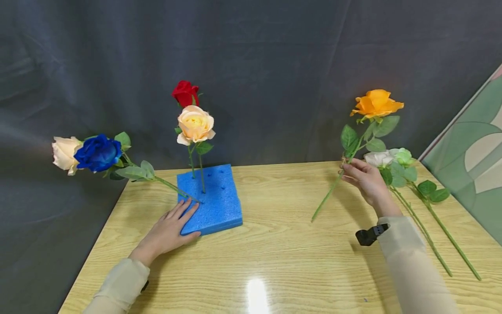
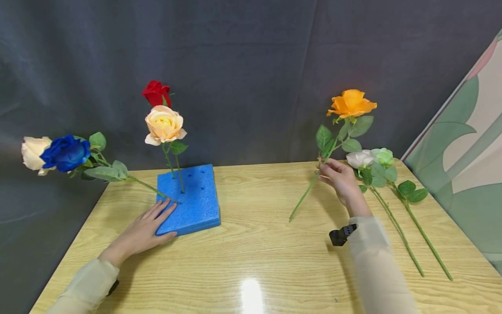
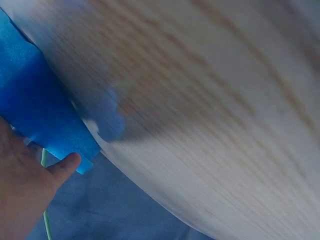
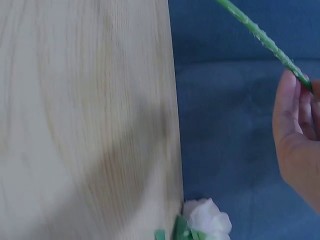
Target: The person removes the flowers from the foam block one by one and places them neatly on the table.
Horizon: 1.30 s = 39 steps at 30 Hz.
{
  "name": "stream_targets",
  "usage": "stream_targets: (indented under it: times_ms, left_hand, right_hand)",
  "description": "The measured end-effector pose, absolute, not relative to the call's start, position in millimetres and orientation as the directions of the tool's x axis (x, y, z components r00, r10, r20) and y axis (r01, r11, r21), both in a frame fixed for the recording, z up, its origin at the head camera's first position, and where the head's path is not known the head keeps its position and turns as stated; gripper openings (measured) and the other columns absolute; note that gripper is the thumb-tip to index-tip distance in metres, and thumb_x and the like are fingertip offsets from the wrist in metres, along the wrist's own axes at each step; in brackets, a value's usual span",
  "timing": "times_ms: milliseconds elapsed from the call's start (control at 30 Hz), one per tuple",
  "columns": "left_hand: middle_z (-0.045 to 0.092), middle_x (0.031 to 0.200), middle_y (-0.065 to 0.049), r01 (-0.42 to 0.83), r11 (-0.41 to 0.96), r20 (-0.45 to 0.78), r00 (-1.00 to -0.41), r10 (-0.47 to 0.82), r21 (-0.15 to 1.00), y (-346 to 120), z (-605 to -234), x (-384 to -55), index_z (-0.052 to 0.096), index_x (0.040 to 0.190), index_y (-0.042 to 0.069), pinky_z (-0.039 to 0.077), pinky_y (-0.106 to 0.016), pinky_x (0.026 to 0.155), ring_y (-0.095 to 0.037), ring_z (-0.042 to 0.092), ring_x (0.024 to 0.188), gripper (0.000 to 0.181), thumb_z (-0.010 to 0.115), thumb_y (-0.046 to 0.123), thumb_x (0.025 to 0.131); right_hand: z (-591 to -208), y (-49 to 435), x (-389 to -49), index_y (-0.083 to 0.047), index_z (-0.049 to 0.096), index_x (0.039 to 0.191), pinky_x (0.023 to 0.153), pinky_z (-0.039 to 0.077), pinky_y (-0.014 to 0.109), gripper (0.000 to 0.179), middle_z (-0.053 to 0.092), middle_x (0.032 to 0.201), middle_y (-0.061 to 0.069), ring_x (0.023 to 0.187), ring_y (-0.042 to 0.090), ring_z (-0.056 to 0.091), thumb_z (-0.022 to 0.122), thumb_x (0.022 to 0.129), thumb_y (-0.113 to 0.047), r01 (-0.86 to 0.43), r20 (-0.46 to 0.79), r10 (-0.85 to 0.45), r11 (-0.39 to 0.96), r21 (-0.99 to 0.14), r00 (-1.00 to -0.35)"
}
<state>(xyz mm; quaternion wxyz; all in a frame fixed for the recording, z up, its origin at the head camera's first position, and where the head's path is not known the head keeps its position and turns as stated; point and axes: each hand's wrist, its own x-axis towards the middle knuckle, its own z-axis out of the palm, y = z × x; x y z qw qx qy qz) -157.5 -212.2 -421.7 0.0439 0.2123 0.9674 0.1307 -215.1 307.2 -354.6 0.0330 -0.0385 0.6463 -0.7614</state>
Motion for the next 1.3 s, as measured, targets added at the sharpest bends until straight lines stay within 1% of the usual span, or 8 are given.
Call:
stream_targets:
  times_ms: [467, 567, 667, 800, 933, 1033, 1133, 1300]
  left_hand:
    - [0.019, 0.161, -0.011, 0.392, 0.879, -0.029, -0.909, 0.415, 0.272, -212, -423, -159, 0.025, 0.153, 0.020, 0.027, -0.064, 0.111, -0.036, 0.018, 0.147, 0.081, 0.056, 0.058, 0.088]
    - [0.019, 0.161, -0.011, 0.392, 0.879, -0.029, -0.910, 0.414, 0.271, -213, -423, -158, 0.025, 0.153, 0.020, 0.027, -0.064, 0.111, -0.037, 0.018, 0.147, 0.081, 0.055, 0.058, 0.089]
    - [0.018, 0.161, -0.010, 0.391, 0.879, -0.031, -0.910, 0.415, 0.273, -213, -423, -159, 0.025, 0.153, 0.021, 0.027, -0.064, 0.111, -0.036, 0.017, 0.148, 0.081, 0.055, 0.059, 0.089]
    - [0.018, 0.161, -0.010, 0.393, 0.878, -0.030, -0.909, 0.416, 0.273, -213, -424, -159, 0.025, 0.153, 0.021, 0.027, -0.065, 0.110, -0.036, 0.017, 0.148, 0.081, 0.055, 0.058, 0.089]
    - [0.019, 0.161, -0.010, 0.394, 0.878, -0.027, -0.909, 0.417, 0.273, -213, -423, -159, 0.025, 0.153, 0.021, 0.027, -0.065, 0.110, -0.037, 0.018, 0.147, 0.080, 0.056, 0.057, 0.089]
    - [0.019, 0.161, -0.011, 0.393, 0.878, -0.030, -0.909, 0.416, 0.274, -212, -423, -159, 0.025, 0.153, 0.020, 0.027, -0.065, 0.110, -0.037, 0.018, 0.147, 0.080, 0.057, 0.056, 0.089]
    - [0.018, 0.161, -0.010, 0.393, 0.878, -0.032, -0.909, 0.417, 0.275, -212, -423, -159, 0.025, 0.153, 0.020, 0.027, -0.065, 0.110, -0.036, 0.017, 0.148, 0.081, 0.057, 0.056, 0.089]
    - [0.019, 0.161, -0.010, 0.394, 0.878, -0.026, -0.909, 0.416, 0.272, -213, -424, -159, 0.025, 0.153, 0.021, 0.027, -0.064, 0.110, -0.036, 0.017, 0.148, 0.081, 0.056, 0.058, 0.088]
  right_hand:
    - [-349, 352, -211, 0.007, 0.027, 0.145, 0.080, 0.051, 0.009, 0.055, 0.057, 0.102, -0.024, 0.090, -0.014, 0.060, 0.050, 0.100, -0.015, 0.087, -0.154, -0.176, 0.339, -0.937, -0.972]
    - [-349, 359, -210, 0.014, 0.012, 0.148, 0.081, 0.049, 0.007, 0.066, 0.055, 0.130, 0.008, 0.091, -0.021, 0.053, 0.046, 0.101, -0.019, 0.089, -0.200, -0.200, 0.460, -0.884, -0.959]
    - [-348, 365, -208, 0.014, 0.007, 0.148, 0.081, 0.047, 0.006, 0.068, 0.025, 0.148, 0.036, 0.091, -0.024, 0.049, 0.045, 0.102, -0.019, 0.109, -0.246, -0.211, 0.508, -0.854, -0.946]
    - [-349, 374, -204, 0.016, 0.005, 0.147, 0.082, 0.049, 0.009, 0.068, 0.017, 0.148, 0.041, 0.090, -0.023, 0.050, 0.043, 0.103, -0.017, 0.132, -0.281, -0.208, 0.533, -0.836, -0.937]
    - [-352, 382, -202, 0.016, 0.006, 0.147, 0.083, 0.050, 0.012, 0.071, 0.056, 0.125, 0.008, 0.090, -0.020, 0.053, 0.047, 0.101, -0.019, 0.143, -0.293, -0.199, 0.546, -0.825, -0.935]
    - [-353, 389, -201, 0.016, 0.007, 0.147, 0.082, 0.050, 0.011, 0.073, 0.049, 0.110, -0.021, 0.091, -0.018, 0.055, 0.050, 0.100, -0.020, 0.141, -0.294, -0.198, 0.554, -0.821, -0.935]
    - [-354, 392, -199, 0.019, 0.009, 0.145, 0.080, 0.051, 0.013, 0.069, 0.056, 0.121, 0.008, 0.089, -0.016, 0.056, 0.050, 0.100, -0.014, 0.122, -0.288, -0.203, 0.580, -0.806, -0.936]
    - [-354, 398, -195, 0.021, 0.011, 0.143, 0.081, 0.055, 0.020, 0.065, 0.023, 0.139, 0.044, 0.085, -0.017, 0.054, 0.049, 0.099, -0.008, 0.109, -0.299, -0.191, 0.646, -0.755, -0.935]
